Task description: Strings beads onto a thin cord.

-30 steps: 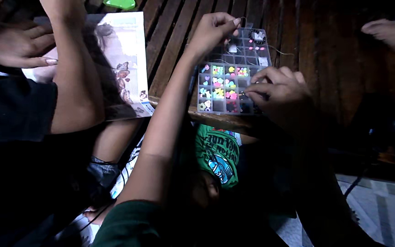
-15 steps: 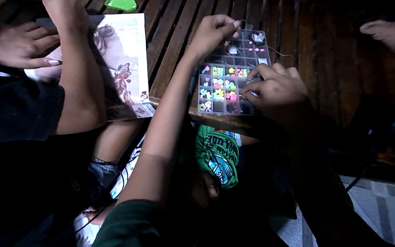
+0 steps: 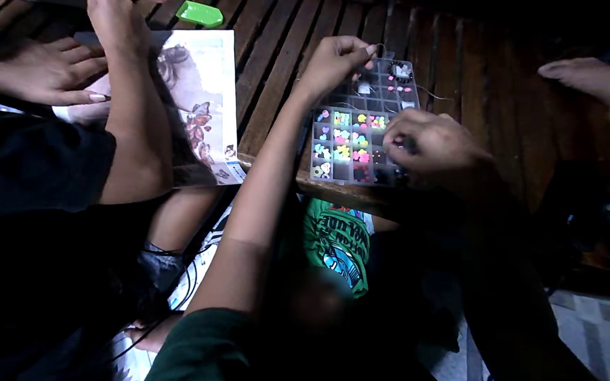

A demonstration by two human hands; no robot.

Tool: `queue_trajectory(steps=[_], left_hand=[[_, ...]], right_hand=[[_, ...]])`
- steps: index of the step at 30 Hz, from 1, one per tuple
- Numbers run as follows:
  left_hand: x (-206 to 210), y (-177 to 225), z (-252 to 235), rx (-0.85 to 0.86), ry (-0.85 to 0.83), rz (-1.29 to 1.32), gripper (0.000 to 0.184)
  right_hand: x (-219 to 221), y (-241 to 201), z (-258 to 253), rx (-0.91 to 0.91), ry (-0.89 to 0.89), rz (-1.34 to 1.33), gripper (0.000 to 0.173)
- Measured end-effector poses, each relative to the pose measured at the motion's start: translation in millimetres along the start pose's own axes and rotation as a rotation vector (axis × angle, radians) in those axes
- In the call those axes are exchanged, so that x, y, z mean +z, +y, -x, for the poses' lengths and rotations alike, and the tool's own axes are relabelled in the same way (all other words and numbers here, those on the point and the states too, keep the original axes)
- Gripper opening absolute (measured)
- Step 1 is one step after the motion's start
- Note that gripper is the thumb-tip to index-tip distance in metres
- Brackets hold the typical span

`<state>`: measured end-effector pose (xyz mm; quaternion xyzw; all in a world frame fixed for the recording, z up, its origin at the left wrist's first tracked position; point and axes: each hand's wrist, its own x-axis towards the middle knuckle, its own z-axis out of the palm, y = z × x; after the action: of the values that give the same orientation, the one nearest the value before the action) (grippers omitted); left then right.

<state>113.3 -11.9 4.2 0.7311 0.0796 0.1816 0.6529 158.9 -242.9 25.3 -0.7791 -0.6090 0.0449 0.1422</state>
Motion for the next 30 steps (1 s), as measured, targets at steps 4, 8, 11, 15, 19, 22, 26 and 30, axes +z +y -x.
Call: queue_trajectory(steps=[4,8,11,15,19,22,26,30], left_hand=[[-0.5,-1.1,-1.2,-0.005,0.012,0.027,0.016],[-2.3,-2.1,-1.1,0.025,0.039,0.08,0.015],[-3.1,-2.6,-1.6,0.036,0.045,0.139,0.013],[-3.1,-2.7,-0.6,0.015,0.033,0.2,0.014],[-3.8,-3.1,0.2,-0.001,0.034,0.199,0.015],[-1.4,-5.1,-0.4,0.003,0.028,0.207,0.014],[1.3,-5.8,0.6,0.021,0.029,0.239,0.015],[4.4,-1.3,2.5,0.002,0.005,0.238,0.018]], right_hand=[[-22.3,10.4,-16.5,0.217,0.247,-0.258,0.017],[-26.3,31.0,-58.5,0.353,0.466,-0.742,0.004],[-16.7,40.7,-74.6,0.397,0.528,-1.041,0.012],[-2.3,40.4,-73.0,0.442,0.435,-1.078,0.007],[6.4,36.8,-74.6,0.443,0.364,-1.137,0.009],[8.4,39.9,-74.8,0.438,0.347,-1.146,0.018],[11.6,41.6,-75.7,0.434,0.321,-1.116,0.02],[16.6,40.1,-78.3,0.416,0.329,-1.156,0.024]])
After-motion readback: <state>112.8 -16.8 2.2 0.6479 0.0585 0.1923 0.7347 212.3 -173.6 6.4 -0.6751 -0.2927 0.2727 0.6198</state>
